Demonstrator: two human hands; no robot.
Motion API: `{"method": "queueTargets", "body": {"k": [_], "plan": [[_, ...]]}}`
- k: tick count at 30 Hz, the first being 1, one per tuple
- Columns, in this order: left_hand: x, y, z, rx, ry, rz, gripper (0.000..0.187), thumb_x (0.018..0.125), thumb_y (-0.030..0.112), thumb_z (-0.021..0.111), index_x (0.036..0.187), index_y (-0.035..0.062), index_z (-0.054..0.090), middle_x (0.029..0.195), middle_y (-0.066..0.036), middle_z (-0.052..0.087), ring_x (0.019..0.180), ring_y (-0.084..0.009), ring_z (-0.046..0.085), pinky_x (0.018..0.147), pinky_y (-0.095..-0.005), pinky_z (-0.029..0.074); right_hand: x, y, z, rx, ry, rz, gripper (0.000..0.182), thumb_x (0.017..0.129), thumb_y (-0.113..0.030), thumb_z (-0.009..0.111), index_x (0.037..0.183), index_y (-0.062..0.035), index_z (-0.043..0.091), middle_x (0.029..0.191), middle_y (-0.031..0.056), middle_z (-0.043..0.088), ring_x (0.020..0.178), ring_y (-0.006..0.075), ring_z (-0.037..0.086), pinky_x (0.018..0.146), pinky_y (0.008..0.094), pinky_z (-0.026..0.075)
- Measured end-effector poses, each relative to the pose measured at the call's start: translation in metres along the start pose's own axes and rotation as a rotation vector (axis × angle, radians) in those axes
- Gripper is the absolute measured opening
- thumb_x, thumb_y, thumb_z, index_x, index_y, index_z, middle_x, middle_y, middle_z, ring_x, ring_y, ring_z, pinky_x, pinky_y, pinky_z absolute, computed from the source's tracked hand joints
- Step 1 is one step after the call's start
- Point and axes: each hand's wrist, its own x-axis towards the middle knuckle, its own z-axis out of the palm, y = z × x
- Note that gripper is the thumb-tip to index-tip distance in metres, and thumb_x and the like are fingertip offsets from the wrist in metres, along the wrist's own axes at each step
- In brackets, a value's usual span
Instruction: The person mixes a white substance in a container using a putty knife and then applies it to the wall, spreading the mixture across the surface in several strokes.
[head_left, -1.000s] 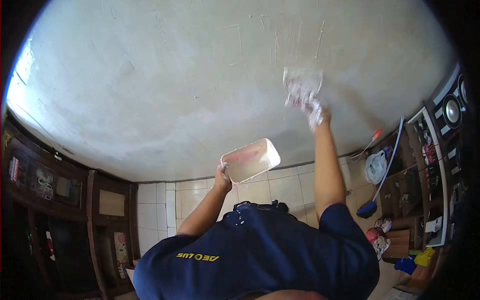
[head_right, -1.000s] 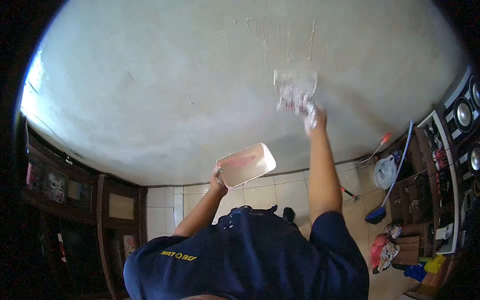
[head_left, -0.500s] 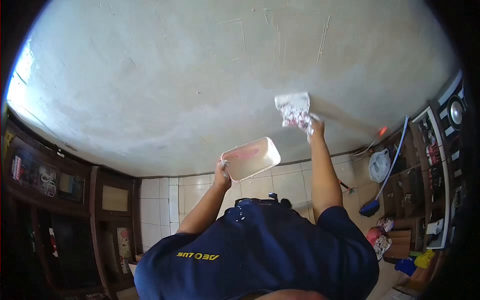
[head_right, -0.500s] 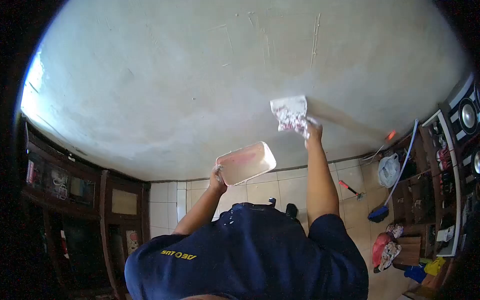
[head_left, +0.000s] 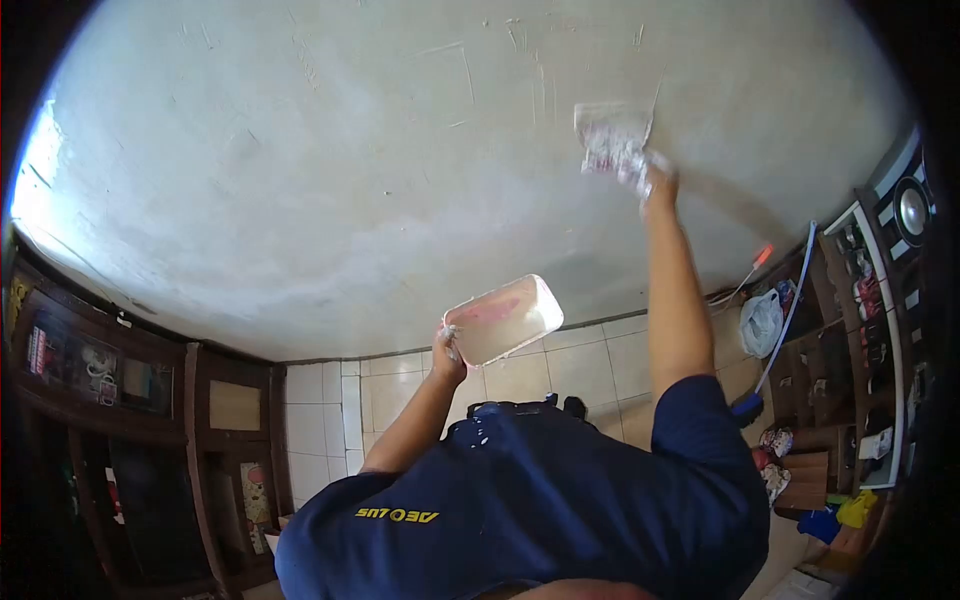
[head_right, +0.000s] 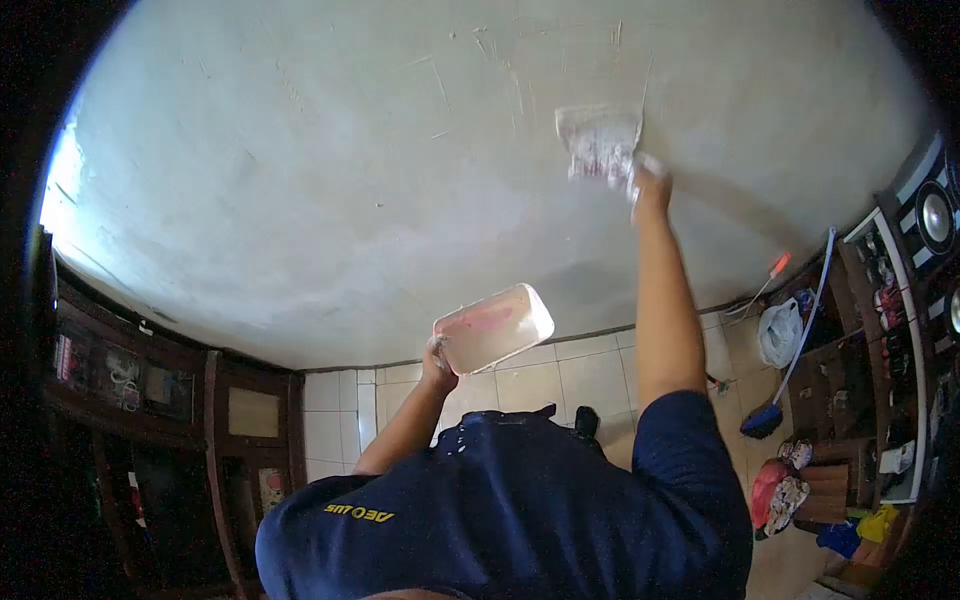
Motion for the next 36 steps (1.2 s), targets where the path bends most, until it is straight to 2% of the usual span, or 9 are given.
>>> {"method": "queueTargets", "body": {"k": [1,6,11,15,18,23,26,28,36], "plan": [[0.0,-0.003,-0.002,-0.001,0.002,-0.002,0.039,0.083,0.029,0.046,0.115,0.0063,0.048,0.11,-0.009,0.056,0.103,-0.0237,0.055,0.09,-0.0371,0.044,0.011,0.055,-0.037,0.085,0.033,-0.002,0.031,0.079,-0.012,0.066,0.104,0.0044,0.059,0.091,0.0116,0.063,0.073,0.0177,0.063,0.06,0.0293,0.053],[0.006,-0.016,-0.02,-0.1,0.114,-0.06,0.038,0.084,0.027,0.044,0.116,0.0059,0.05,0.113,-0.011,0.056,0.104,-0.0251,0.055,0.09,-0.0383,0.044,-0.097,0.08,-0.055,-0.042,0.063,0.341,0.03,0.078,-0.016,0.067,0.1,0.0024,0.06,0.088,0.0098,0.063,0.074,0.0195,0.061,0.068,0.0345,0.054],[0.007,-0.002,-0.001,-0.045,0.051,-0.09,0.041,0.085,0.029,0.044,0.118,0.0056,0.049,0.113,-0.01,0.056,0.102,-0.0243,0.056,0.089,-0.0376,0.045,-0.089,-0.001,-0.013,0.286,-0.031,0.164,0.025,0.077,-0.016,0.068,0.094,0.0017,0.061,0.086,0.0098,0.062,0.071,0.021,0.06,0.062,0.0328,0.051],[0.009,-0.001,-0.002,0.096,-0.054,-0.017,0.049,0.086,0.037,0.041,0.122,0.0032,0.048,0.118,-0.011,0.054,0.11,-0.026,0.052,0.094,-0.0393,0.042,-0.053,-0.074,0.029,0.207,-0.152,-0.059,0.019,0.083,-0.011,0.06,0.096,0.003,0.061,0.086,0.0091,0.063,0.069,0.0173,0.061,0.059,0.0311,0.051],[0.005,0.0,0.002,-0.087,-0.015,-0.097,0.043,0.089,0.032,0.04,0.12,0.003,0.049,0.116,-0.011,0.055,0.107,-0.0245,0.053,0.092,-0.0374,0.043,-0.022,-0.027,0.006,-0.163,-0.058,-0.147,0.018,0.083,-0.01,0.06,0.095,0.0027,0.061,0.08,0.0071,0.064,0.059,0.0158,0.06,0.057,0.0291,0.051],[0.003,0.012,0.023,0.045,-0.047,0.006,0.042,0.086,0.03,0.044,0.117,0.0026,0.05,0.112,-0.012,0.057,0.105,-0.0254,0.055,0.09,-0.0374,0.045,-0.077,0.087,-0.049,-0.094,0.186,0.29,0.016,0.079,-0.013,0.066,0.088,0.0001,0.063,0.079,0.0047,0.063,0.061,0.0149,0.06,0.053,0.0278,0.051],[0.003,0.016,0.028,0.004,-0.078,-0.026,0.04,0.088,0.028,0.043,0.118,0.0024,0.049,0.113,-0.012,0.056,0.105,-0.0248,0.055,0.09,-0.0372,0.044,-0.111,0.099,-0.084,0.091,0.021,0.337,0.016,0.078,-0.013,0.067,0.088,-0.0021,0.064,0.082,0.0054,0.063,0.066,0.0153,0.06,0.055,0.0286,0.052],[0.008,0.015,0.029,-0.029,-0.047,-0.043,0.041,0.087,0.029,0.044,0.118,0.0033,0.05,0.114,-0.012,0.056,0.104,-0.0242,0.055,0.091,-0.0378,0.044,-0.116,0.076,-0.08,0.081,0.056,0.42,0.016,0.078,-0.014,0.067,0.09,-0.0032,0.064,0.085,0.0068,0.063,0.068,0.0159,0.06,0.056,0.0291,0.052],[0.012,0.013,0.033,-0.076,-0.069,-0.079,0.034,0.088,0.024,0.043,0.115,0.005,0.051,0.112,-0.009,0.056,0.104,-0.0222,0.054,0.09,-0.0352,0.044,-0.054,-0.067,0.038,0.338,-0.148,-0.032,0.029,0.079,-0.021,0.068,0.093,0.0036,0.061,0.081,0.0085,0.061,0.065,0.0167,0.058,0.057,0.0282,0.048]]}}
